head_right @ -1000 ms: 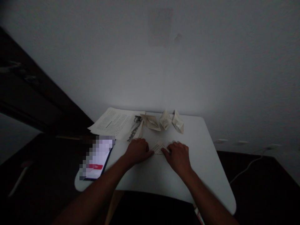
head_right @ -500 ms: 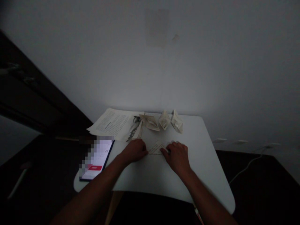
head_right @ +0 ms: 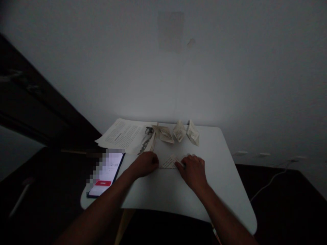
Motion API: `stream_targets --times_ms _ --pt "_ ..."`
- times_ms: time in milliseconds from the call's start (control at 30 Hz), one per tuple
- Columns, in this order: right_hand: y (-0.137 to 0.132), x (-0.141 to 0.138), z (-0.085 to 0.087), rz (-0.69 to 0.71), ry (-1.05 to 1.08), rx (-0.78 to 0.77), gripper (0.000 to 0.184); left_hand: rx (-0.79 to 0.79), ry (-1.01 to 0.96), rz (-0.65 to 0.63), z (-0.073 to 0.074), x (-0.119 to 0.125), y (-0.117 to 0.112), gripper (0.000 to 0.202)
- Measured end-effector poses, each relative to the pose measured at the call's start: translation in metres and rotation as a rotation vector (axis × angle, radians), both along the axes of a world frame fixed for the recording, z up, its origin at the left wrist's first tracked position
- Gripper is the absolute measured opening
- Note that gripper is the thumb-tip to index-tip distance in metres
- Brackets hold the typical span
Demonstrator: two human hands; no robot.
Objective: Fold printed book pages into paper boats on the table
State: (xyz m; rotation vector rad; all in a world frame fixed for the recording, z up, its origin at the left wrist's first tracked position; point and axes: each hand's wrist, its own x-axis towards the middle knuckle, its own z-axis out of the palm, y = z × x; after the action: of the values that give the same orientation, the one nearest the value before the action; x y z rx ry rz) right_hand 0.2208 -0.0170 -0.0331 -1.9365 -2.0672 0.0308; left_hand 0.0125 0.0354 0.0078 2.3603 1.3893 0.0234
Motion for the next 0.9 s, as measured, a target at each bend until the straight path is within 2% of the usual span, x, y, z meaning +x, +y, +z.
stream_targets --times_ms 67,100,200,300,467,700,900 --pt "0.0 -0.001 0.0 -0.003 -0.002 -0.007 0.036 0.088 -0.087 0.103 -0.003 0.005 -0.005 0.016" --pt "0.0 -0.001 0.001 -0.003 -0.004 -0.01 0.036 0.13 -0.138 0.109 -0.005 0.009 -0.008 0.016" --pt "-0.001 -0.001 0.003 -0.004 -0.005 -0.016 0.035 0.194 -0.248 0.013 -0.013 0.024 -0.016 0.014" --pt "-0.001 -0.001 0.004 -0.006 -0.004 -0.024 0.034 0.18 -0.269 -0.063 -0.022 0.035 -0.018 0.014" --pt "-0.001 -0.001 0.004 -0.004 -0.009 -0.031 0.035 0.175 -0.309 -0.043 -0.032 0.038 -0.017 0.016" --pt "0.0 0.001 0.001 0.0 -0.003 -0.031 0.035 0.174 -0.313 -0.021 -0.034 0.041 -0.016 0.014" --pt "-0.002 0.002 0.007 0.046 0.018 -0.038 0.028 0.158 -0.322 -0.013 -0.035 0.042 -0.015 0.014"
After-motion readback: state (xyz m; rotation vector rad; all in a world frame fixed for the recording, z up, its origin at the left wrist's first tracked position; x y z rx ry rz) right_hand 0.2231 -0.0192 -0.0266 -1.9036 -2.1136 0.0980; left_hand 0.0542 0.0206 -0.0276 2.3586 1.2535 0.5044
